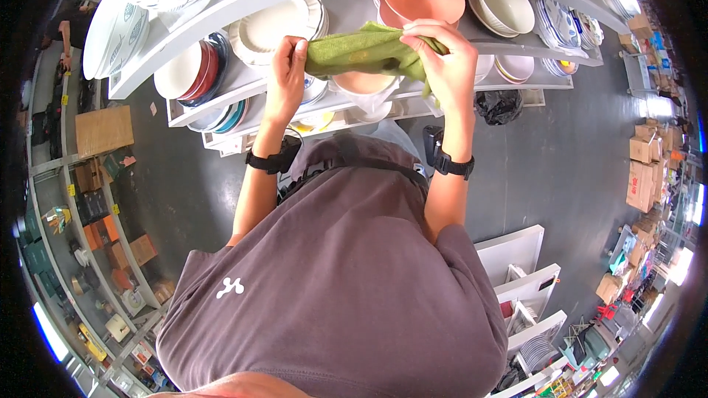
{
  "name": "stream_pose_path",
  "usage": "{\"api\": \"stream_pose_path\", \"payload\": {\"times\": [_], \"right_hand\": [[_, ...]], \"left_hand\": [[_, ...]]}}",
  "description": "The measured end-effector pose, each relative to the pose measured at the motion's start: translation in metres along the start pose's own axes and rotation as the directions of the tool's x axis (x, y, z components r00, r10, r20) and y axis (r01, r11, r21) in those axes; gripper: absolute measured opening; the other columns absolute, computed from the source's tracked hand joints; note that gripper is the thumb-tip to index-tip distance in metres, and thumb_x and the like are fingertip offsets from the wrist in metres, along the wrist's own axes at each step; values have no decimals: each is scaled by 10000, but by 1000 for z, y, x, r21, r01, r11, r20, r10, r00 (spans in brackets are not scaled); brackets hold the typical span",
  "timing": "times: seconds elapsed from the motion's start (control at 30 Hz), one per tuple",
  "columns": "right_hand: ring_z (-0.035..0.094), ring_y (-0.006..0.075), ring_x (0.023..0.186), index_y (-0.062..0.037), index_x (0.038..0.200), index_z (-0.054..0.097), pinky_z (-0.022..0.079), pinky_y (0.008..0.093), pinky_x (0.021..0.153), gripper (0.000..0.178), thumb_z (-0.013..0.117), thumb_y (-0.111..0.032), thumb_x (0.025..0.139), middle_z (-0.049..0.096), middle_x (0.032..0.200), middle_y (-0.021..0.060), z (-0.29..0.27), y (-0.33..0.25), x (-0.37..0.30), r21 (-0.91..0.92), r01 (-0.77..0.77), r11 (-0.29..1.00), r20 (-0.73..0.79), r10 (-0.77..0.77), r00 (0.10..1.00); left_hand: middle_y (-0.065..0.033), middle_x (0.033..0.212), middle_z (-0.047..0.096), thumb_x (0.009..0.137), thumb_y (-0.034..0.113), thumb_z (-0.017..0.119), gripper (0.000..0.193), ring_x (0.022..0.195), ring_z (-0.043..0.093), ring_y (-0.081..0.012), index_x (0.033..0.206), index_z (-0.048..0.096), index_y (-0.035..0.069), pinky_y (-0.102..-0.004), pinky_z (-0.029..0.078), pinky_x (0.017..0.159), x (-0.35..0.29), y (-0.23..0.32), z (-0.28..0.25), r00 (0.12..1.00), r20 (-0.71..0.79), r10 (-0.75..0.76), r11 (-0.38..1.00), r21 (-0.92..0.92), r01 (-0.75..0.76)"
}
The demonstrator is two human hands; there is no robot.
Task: The person wipes various ceramic bowls and plates with a green cloth while they are stacked on metal shelving.
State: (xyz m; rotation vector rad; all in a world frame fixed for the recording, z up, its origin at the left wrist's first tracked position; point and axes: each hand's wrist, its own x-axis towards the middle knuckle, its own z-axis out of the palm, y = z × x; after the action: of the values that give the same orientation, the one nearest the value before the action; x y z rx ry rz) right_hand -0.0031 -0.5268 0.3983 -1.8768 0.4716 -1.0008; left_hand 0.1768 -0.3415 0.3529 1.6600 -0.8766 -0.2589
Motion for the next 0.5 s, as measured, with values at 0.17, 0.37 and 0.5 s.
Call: {"api": "stream_pose_path", "payload": {"times": [0.17,0.37,0.5], "right_hand": [[626,165,1054,14,1125,689,503,295,914,391,710,128,752,656,1136,89,0,1,-5,-90,-30,995,231,51,972],[521,148,762,40,1043,666,454,327,712,300,748,-170,845,596,795,68,-1,25,-30,-405,-418,813,464,577,672],[488,96,739,40,1023,680,437,296,682,300,718,-229,897,604,812,7,-6,24,-50,-427,-502,752,470,660,587]], "left_hand": [[-145,848,487,1062,121,412,143,777,462,-226,1041,479,-3,-351,432,760,-1,1,-3,997,37,61,998,7,-61],[-133,838,470,1062,129,422,152,787,470,-232,1030,501,2,-348,434,777,-6,5,-10,989,113,99,995,8,-101],[-131,841,466,1060,119,425,148,770,459,-240,1010,512,9,-358,430,760,-9,-11,-8,989,89,120,993,9,-121]]}}
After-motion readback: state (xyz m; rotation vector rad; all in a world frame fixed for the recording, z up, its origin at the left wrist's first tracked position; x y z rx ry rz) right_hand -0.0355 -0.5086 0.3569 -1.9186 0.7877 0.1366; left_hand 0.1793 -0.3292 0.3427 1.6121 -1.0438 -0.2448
